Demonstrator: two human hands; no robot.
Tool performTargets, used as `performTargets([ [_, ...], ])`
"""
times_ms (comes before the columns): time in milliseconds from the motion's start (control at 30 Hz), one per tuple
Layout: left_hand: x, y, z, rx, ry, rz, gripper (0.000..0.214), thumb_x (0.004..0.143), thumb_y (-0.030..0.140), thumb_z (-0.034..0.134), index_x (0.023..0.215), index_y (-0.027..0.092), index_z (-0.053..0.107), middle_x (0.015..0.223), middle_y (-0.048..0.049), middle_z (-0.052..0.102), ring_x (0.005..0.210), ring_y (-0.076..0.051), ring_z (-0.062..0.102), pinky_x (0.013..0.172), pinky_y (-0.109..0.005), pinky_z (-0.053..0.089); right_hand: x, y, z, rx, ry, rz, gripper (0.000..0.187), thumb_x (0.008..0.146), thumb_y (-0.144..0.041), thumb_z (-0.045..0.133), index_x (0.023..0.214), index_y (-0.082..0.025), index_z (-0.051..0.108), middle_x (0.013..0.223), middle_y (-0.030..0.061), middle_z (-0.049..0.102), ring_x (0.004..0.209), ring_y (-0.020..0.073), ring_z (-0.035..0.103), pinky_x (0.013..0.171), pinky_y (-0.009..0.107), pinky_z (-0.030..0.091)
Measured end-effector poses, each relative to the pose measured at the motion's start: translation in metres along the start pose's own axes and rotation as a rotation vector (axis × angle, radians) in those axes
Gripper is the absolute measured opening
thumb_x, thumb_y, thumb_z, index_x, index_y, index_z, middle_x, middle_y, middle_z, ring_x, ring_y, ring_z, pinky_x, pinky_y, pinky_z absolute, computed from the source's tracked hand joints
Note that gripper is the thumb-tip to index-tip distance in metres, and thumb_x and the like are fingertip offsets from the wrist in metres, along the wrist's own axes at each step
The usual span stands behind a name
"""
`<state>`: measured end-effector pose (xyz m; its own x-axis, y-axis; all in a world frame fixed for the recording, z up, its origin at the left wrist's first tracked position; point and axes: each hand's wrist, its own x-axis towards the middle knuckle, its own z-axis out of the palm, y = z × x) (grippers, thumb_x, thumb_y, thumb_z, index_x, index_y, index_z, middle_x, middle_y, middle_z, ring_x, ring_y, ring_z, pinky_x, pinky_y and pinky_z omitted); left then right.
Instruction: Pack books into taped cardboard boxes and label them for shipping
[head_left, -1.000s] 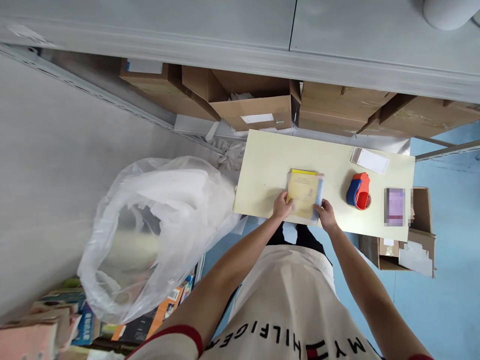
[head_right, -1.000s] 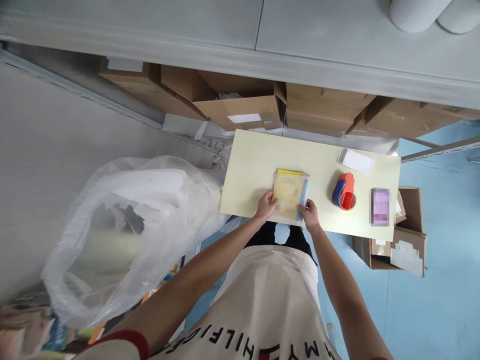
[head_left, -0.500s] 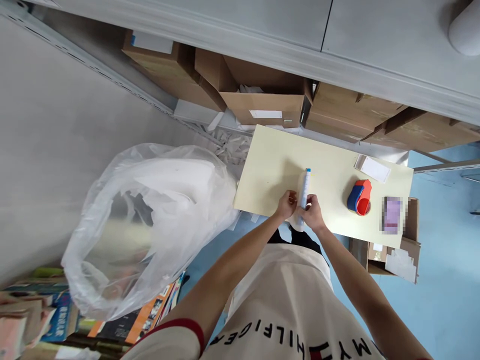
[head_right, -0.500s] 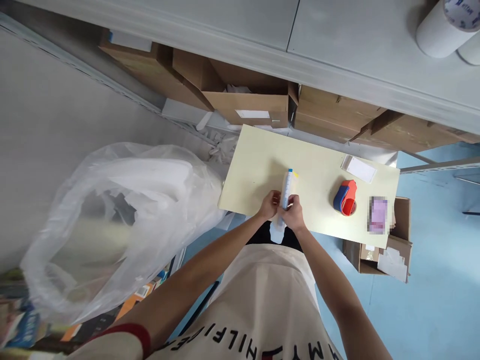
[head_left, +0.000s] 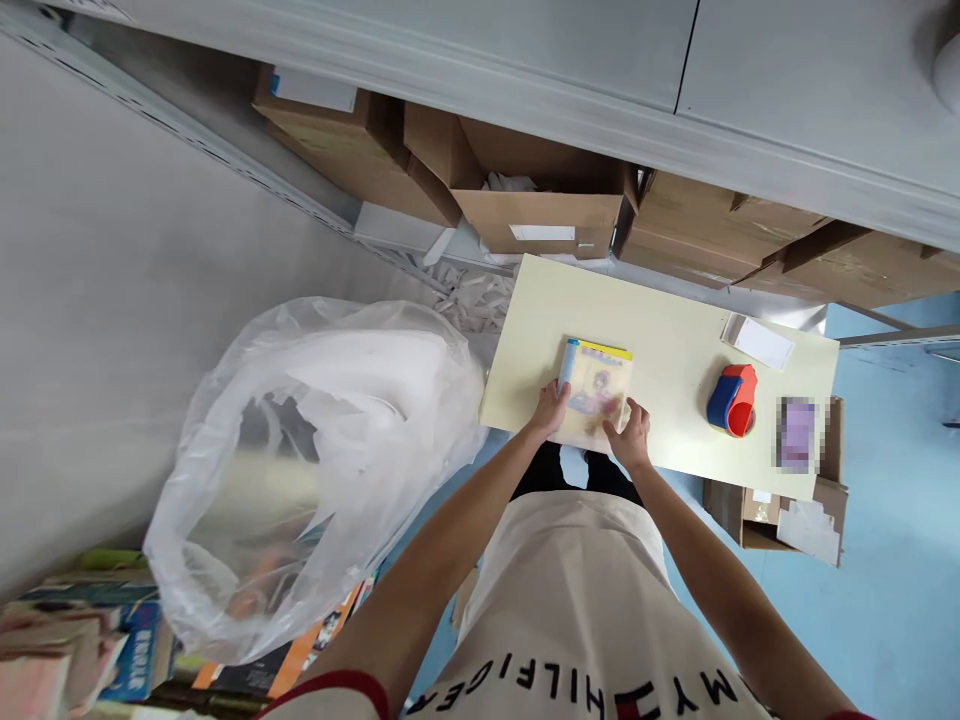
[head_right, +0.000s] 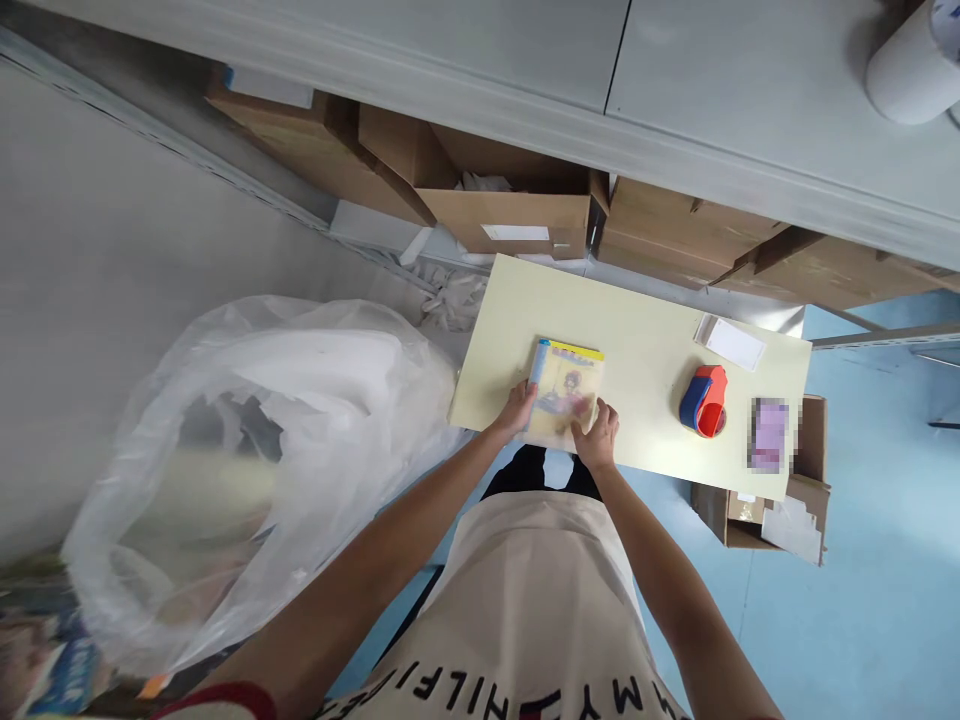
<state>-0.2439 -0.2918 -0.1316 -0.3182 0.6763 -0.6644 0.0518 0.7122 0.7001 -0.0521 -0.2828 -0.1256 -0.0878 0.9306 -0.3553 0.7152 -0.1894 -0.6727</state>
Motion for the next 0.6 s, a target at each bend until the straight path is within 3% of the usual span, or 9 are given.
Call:
performTargets([
  [133, -0.008, 0.003, -0.005, 0.249, -0.017, -0.065, 0.062, 0.094, 0.051, 0.044, 0.144, 0.015, 0.040, 0.150, -0.0193, 0.039, 0.146, -0.032, 0.027, 0.117, -0.045, 0.023, -0.012, 0.026, 0.002, 0.035, -0.114, 0.074, 0.066, 0.076, -0.037, 0.064, 0.137, -0.020, 0.045, 0.128, 0.0158, 0.051, 0.108, 0.0288, 0.059, 0.095, 0.050, 0.050],
  [233, -0.022, -0.006, -0.010, 0.293, 0.003, -0.046, 0.060, 0.091, 0.044, 0.050, 0.142, 0.012, 0.042, 0.146, -0.0210, 0.042, 0.143, -0.033, 0.032, 0.118, -0.045, 0.021, -0.019, 0.034, 0.010, 0.089, -0.108, 0.108, 0.063, 0.078, -0.036, 0.060, 0.138, -0.021, 0.048, 0.124, 0.0141, 0.054, 0.097, 0.0256, 0.063, 0.090, 0.048, 0.054],
  [333, -0.030, -0.023, -0.011, 0.299, -0.004, -0.014, 0.057, 0.088, 0.035, 0.053, 0.139, 0.009, 0.046, 0.134, -0.0205, 0.052, 0.132, -0.031, 0.046, 0.114, -0.041, 0.030, -0.022, 0.038, 0.017, 0.140, -0.094, 0.151, 0.060, 0.080, -0.033, 0.054, 0.139, -0.021, 0.049, 0.118, 0.0126, 0.057, 0.085, 0.0222, 0.064, 0.084, 0.047, 0.056],
  [467, -0.022, -0.038, -0.012, 0.253, 0.063, 0.071, 0.052, 0.084, 0.027, 0.054, 0.133, 0.012, 0.052, 0.123, -0.0160, 0.058, 0.122, -0.029, 0.053, 0.109, -0.041, 0.037, -0.013, 0.032, 0.029, 0.151, -0.079, 0.140, 0.061, 0.078, -0.029, 0.054, 0.139, -0.020, 0.051, 0.114, 0.0113, 0.058, 0.085, 0.0207, 0.064, 0.084, 0.044, 0.057],
  [600, 0.003, -0.034, -0.028, 0.200, 0.147, 0.120, 0.050, 0.083, 0.030, 0.057, 0.131, 0.015, 0.053, 0.120, -0.0145, 0.060, 0.121, -0.031, 0.053, 0.108, -0.045, 0.038, 0.011, 0.006, 0.045, 0.180, -0.053, 0.107, 0.066, 0.076, -0.025, 0.056, 0.141, -0.020, 0.049, 0.115, 0.0115, 0.058, 0.090, 0.0213, 0.064, 0.090, 0.044, 0.055],
])
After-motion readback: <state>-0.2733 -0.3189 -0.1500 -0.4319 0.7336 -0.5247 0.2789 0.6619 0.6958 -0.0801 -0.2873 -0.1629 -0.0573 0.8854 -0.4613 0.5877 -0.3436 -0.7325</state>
